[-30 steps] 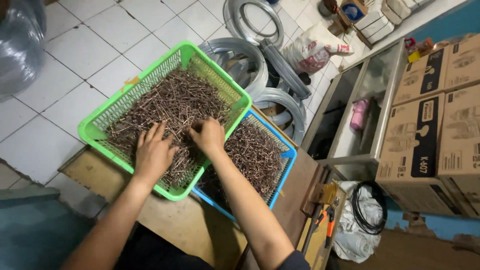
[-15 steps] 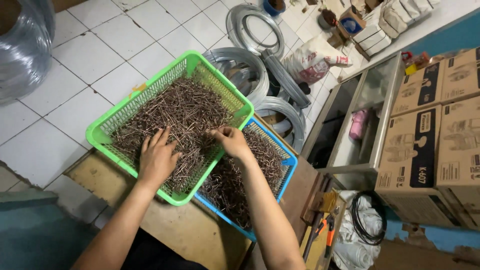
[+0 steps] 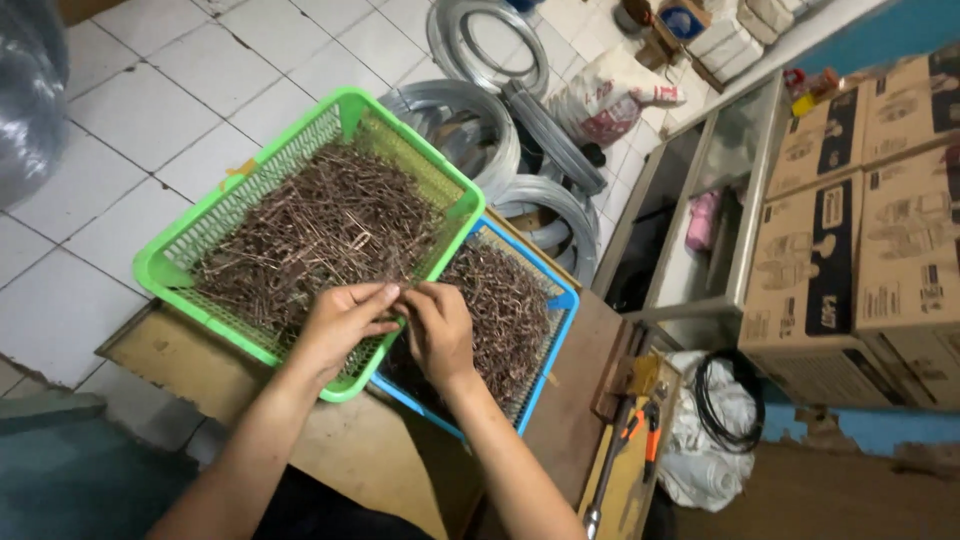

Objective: Bending pre-cut metal wires into hooks using a manual bending jig and sorting them into baskets.

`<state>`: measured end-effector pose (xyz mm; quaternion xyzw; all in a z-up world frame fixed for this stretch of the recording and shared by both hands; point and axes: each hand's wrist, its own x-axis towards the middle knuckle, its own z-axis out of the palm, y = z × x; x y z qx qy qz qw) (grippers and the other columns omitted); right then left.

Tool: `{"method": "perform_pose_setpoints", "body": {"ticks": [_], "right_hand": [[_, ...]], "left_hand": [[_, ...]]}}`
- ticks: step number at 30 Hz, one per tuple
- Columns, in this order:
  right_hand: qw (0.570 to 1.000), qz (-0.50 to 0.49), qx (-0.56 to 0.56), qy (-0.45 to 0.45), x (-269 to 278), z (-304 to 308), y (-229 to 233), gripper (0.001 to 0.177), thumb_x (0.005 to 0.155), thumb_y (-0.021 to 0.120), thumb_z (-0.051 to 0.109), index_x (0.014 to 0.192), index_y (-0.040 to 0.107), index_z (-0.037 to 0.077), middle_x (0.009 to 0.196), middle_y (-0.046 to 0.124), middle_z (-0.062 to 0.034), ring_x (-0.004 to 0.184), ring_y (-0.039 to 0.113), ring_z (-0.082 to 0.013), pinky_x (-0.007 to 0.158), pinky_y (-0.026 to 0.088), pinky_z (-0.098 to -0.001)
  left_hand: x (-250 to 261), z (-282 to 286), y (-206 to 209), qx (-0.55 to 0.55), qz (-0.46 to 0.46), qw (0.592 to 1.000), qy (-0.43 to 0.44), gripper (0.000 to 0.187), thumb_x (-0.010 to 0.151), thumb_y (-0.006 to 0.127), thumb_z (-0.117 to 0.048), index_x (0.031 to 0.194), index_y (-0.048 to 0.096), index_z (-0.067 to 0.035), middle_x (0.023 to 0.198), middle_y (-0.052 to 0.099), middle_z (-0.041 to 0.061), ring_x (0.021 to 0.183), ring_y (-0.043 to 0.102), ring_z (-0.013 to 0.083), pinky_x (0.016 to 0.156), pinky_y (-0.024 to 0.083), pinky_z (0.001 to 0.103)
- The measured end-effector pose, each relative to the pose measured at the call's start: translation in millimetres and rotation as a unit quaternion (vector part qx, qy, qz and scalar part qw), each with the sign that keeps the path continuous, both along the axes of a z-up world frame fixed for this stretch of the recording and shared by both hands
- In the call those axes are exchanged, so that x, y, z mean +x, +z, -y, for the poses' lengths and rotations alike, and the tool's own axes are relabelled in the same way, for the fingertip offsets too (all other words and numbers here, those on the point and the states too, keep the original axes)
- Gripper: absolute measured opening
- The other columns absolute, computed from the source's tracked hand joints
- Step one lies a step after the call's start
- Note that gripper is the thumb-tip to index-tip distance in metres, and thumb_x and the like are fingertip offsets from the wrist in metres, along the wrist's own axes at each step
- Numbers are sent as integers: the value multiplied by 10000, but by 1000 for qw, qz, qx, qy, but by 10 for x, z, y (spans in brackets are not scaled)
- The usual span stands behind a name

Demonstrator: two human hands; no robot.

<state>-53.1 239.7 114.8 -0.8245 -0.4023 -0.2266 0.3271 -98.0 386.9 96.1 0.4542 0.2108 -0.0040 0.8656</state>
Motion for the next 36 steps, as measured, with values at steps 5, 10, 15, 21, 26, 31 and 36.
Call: {"method": "perform_pose_setpoints", "body": {"ticks": [5, 10, 15, 21, 26, 31, 36], "right_hand": [[955, -267, 122, -47, -111, 428, 385, 182, 949, 736, 198, 1088, 752, 82, 1030, 716, -124, 996, 706, -281, 873, 561, -395], [922, -351, 142, -83, -116, 1073, 299, 121, 898, 815, 214, 969, 812, 116, 885, 781, -82, 863, 731, -177, 788, 565, -356], [841, -440, 168, -267, -205, 1818, -198, 218, 917, 796, 327, 832, 815, 127, 643, 726, -60, 661, 611, -87, 617, 522, -298], [758, -504, 263, -319, -301, 2352, -273, 293, 971, 713, 304, 849, 767, 43, 622, 646, -37, 554, 566, -91, 534, 444, -225], [740, -504, 271, -354, -326, 2666, -174, 285, 963, 721, 319, 871, 769, 54, 629, 653, -27, 526, 571, -78, 487, 434, -196], [724, -501, 304, -365, -386, 3040, -188, 299, 976, 699, 328, 883, 745, 48, 630, 624, -4, 504, 562, -56, 441, 432, -176], [775, -341, 192, -497, -662, 3607, -140, 355, 925, 760, 364, 1163, 761, 101, 942, 759, -132, 804, 666, -175, 693, 569, -313]], "left_hand": [[-79, 73, 434, 202, 28, 972, -120, 303, 925, 731, -143, 1146, 749, 63, 1000, 779, 263, 946, 732, 286, 779, 627, 396], [3, 520, 393, 280, 95, 904, -308, 254, 894, 708, -134, 1114, 812, -60, 848, 822, 193, 871, 771, 263, 843, 598, 431], [113, 1028, 177, 374, 96, 870, -307, 304, 819, 822, -242, 1121, 828, -215, 924, 830, 71, 1018, 770, 245, 882, 595, 373], [265, 1559, 197, 370, 203, 846, -325, 285, 839, 785, -114, 1120, 823, -151, 1058, 803, 96, 1061, 742, 298, 916, 582, 408], [384, 1950, 32, 458, 282, 793, -287, 190, 883, 763, -155, 1055, 829, -200, 1067, 801, 40, 1016, 755, 240, 851, 606, 371], [453, 2351, 105, 509, 347, 751, -239, 121, 874, 781, -207, 973, 831, -254, 1128, 788, -11, 1037, 745, 202, 831, 605, 338], [703, 2712, -89, 505, 380, 748, -204, 143, 890, 762, -192, 1004, 823, -253, 1155, 776, -67, 1025, 735, 237, 817, 602, 360]]}}
